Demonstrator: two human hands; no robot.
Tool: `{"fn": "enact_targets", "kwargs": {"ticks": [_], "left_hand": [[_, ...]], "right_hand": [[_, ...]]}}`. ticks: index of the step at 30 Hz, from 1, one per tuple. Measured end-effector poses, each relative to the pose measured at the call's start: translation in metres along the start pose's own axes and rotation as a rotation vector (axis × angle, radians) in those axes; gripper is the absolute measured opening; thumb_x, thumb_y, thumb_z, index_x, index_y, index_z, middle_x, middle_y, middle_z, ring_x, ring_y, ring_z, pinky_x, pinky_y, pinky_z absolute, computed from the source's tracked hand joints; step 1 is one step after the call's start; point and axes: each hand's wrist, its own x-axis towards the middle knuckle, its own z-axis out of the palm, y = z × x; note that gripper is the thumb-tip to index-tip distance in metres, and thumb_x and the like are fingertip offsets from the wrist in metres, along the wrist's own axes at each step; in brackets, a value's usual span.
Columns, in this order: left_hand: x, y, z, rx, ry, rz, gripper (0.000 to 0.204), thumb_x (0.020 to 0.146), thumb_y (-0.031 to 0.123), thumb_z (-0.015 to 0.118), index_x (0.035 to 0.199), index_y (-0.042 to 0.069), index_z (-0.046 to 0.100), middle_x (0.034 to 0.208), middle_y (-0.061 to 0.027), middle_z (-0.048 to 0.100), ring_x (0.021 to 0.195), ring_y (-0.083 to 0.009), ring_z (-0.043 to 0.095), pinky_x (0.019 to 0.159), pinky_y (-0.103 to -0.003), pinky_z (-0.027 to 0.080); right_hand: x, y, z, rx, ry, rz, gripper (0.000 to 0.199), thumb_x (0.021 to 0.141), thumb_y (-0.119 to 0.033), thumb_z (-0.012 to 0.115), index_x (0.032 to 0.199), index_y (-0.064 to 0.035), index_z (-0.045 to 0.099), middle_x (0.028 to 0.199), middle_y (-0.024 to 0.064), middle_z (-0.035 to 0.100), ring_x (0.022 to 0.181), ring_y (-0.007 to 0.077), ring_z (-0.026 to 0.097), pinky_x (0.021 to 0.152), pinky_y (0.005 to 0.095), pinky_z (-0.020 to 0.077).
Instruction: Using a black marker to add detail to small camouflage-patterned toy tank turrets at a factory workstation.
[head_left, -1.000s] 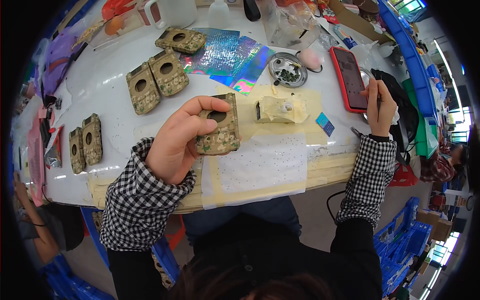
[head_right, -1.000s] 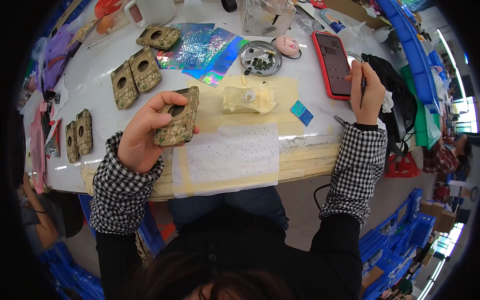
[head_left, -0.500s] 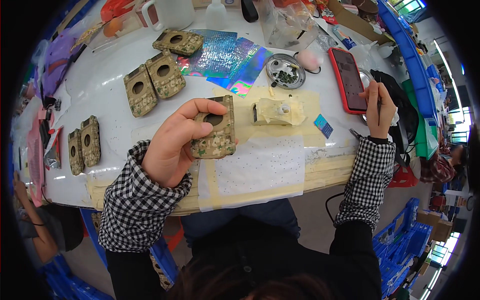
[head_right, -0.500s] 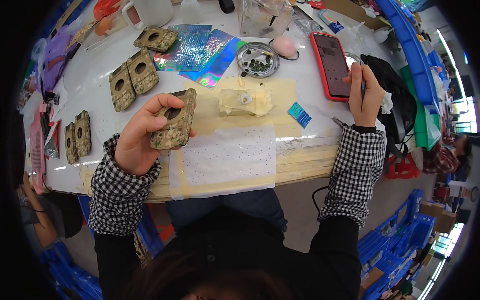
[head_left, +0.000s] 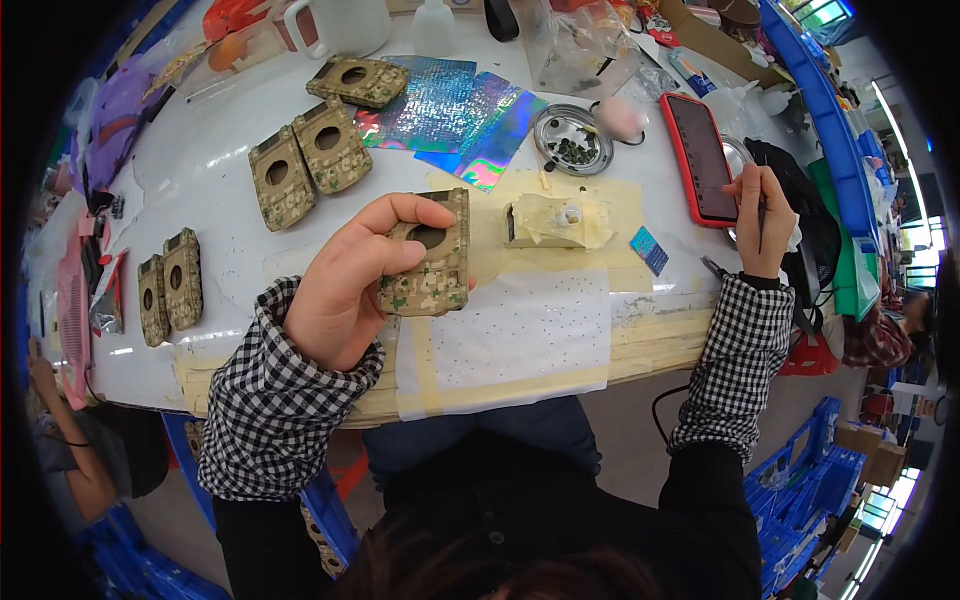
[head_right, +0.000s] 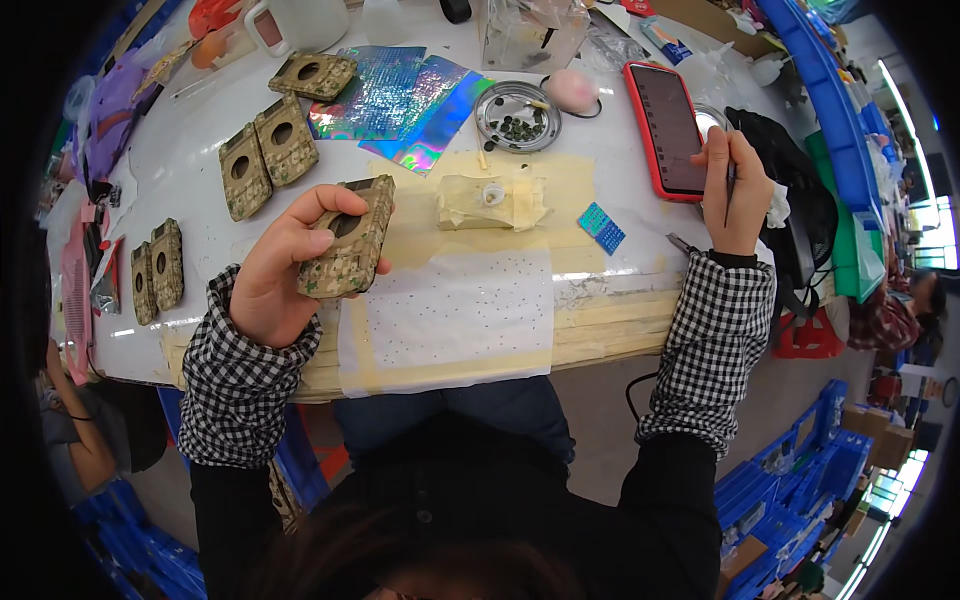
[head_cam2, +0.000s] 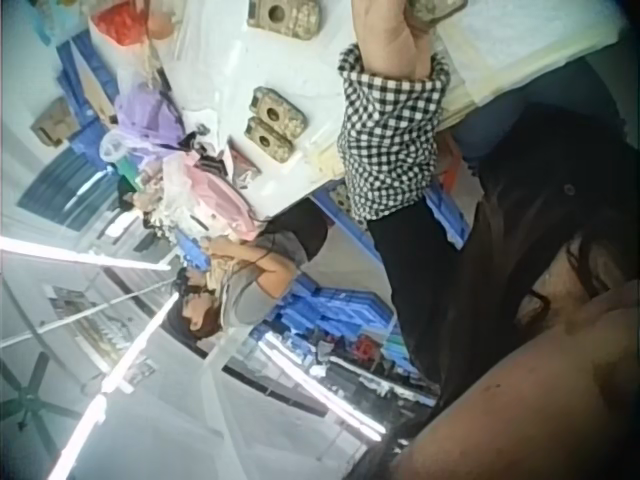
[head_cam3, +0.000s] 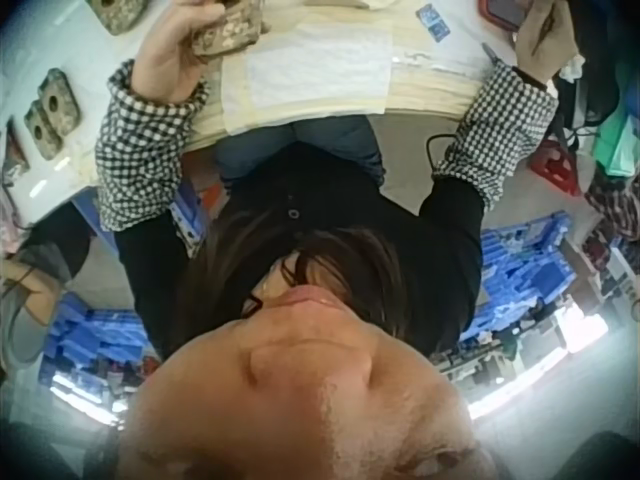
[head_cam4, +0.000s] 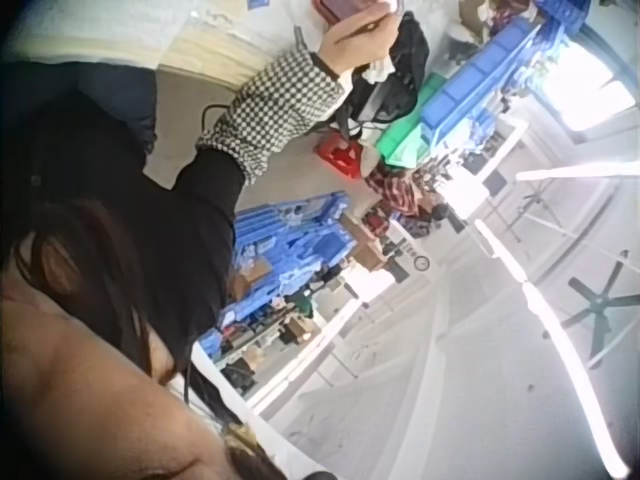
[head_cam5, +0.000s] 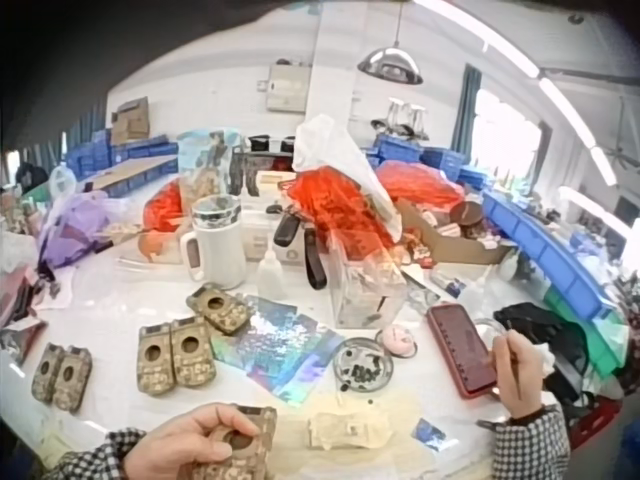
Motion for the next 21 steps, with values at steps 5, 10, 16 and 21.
{"fn": "enact_targets", "kwargs": {"ticks": [5, 10, 16, 21], "left_hand": [[0.000, -0.001, -0.001, -0.007, 0.001, 0.001, 0.036, 0.082, 0.017, 0.051, 0.114, 0.001, 0.046, 0.112, -0.0144, 0.054, 0.091, -0.0264, 0.064, 0.071, -0.030, 0.053], [0.002, -0.002, -0.003, -0.024, 0.014, 0.006, 0.035, 0.082, 0.016, 0.051, 0.113, 0.001, 0.046, 0.114, -0.0159, 0.054, 0.091, -0.0269, 0.063, 0.076, -0.032, 0.053], [0.000, 0.001, -0.001, -0.016, -0.003, -0.012, 0.035, 0.082, 0.016, 0.050, 0.113, 0.000, 0.046, 0.117, -0.0178, 0.053, 0.092, -0.0278, 0.063, 0.081, -0.034, 0.052], [0.001, -0.002, -0.002, -0.030, 0.003, -0.004, 0.035, 0.082, 0.016, 0.051, 0.112, 0.000, 0.047, 0.117, -0.0177, 0.053, 0.093, -0.0276, 0.063, 0.082, -0.034, 0.052]], "right_hand": [[0.001, -0.006, 0.006, -0.092, -0.056, -0.243, 0.020, 0.094, -0.019, 0.053, 0.087, -0.0004, 0.057, 0.082, 0.0091, 0.065, 0.077, 0.0200, 0.057, 0.070, 0.0285, 0.0432], [0.002, 0.001, 0.000, -0.012, 0.001, -0.120, 0.019, 0.095, -0.017, 0.051, 0.088, -0.0005, 0.056, 0.082, 0.0090, 0.065, 0.076, 0.0183, 0.056, 0.070, 0.0293, 0.0428], [0.001, 0.001, 0.003, 0.005, -0.106, -0.144, 0.020, 0.096, -0.017, 0.050, 0.088, -0.0007, 0.057, 0.078, 0.0077, 0.061, 0.073, 0.0173, 0.053, 0.068, 0.0278, 0.0416], [0.004, 0.004, 0.006, 0.019, -0.112, -0.142, 0.019, 0.095, -0.017, 0.050, 0.089, -0.0004, 0.059, 0.077, 0.0082, 0.059, 0.072, 0.0181, 0.052, 0.068, 0.0276, 0.0409]]}}
